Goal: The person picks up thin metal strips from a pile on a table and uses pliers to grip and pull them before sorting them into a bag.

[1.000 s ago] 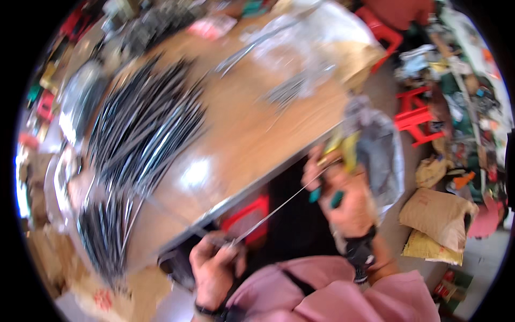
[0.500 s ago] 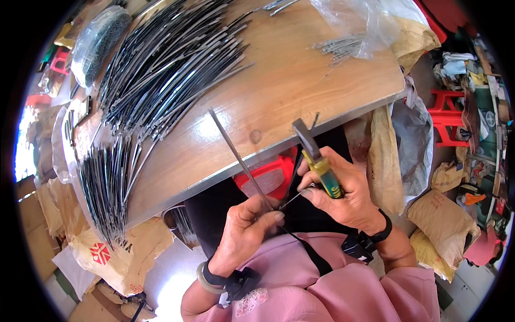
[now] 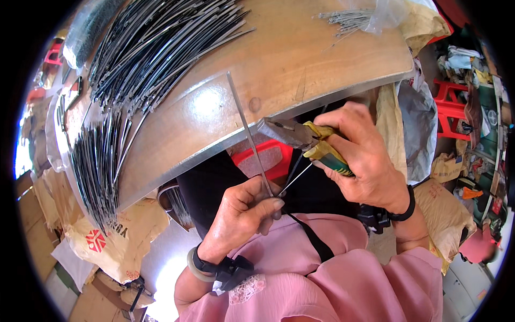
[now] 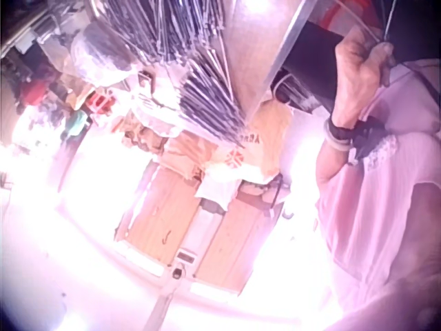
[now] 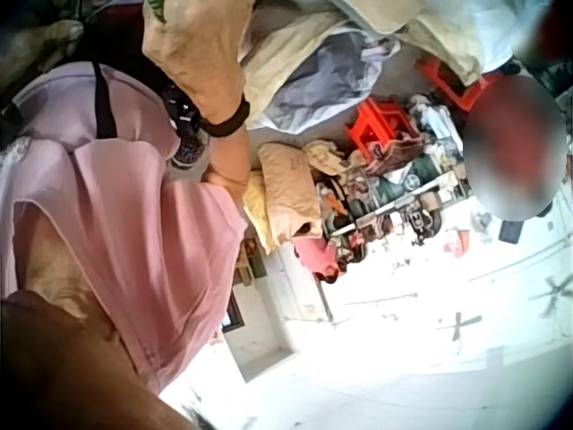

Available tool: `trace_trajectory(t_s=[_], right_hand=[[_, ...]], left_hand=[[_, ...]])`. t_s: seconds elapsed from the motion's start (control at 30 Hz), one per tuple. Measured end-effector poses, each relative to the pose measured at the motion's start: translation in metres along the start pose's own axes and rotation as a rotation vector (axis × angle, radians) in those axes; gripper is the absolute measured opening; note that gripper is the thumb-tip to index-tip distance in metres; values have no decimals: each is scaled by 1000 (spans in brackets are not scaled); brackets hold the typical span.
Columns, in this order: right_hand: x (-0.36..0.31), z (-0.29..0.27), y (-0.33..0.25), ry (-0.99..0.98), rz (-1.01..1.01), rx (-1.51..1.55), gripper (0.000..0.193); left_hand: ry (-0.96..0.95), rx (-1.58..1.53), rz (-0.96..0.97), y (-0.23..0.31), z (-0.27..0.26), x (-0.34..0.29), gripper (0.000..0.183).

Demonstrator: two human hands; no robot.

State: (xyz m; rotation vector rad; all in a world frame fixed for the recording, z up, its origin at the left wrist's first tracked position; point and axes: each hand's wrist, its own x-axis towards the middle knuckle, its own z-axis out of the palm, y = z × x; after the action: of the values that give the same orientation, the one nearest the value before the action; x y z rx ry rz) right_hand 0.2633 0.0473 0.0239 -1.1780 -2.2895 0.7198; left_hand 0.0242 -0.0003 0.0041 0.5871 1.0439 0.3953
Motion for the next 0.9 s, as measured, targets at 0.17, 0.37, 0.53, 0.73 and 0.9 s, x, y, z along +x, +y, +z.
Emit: trace_trajectory(t_s=[0.17, 0.37, 0.53, 0.73, 0.9], right_hand=[[9, -3, 12, -62, -147, -67, 29], [10, 2, 15, -104, -118, -51, 33], [7, 4, 14, -145, -102, -66, 32], [7, 2, 14, -141, -116, -68, 28], [2, 8, 13, -134, -101, -43, 29]], left_hand=[[-40, 53, -4, 1, -3, -1, 7], [36, 124, 52, -3, -2, -3, 8], [60, 126, 108, -12, -2, -3, 10], [74, 147, 151, -15, 3, -2, 10], [-37, 90, 43, 6, -9, -6, 35]])
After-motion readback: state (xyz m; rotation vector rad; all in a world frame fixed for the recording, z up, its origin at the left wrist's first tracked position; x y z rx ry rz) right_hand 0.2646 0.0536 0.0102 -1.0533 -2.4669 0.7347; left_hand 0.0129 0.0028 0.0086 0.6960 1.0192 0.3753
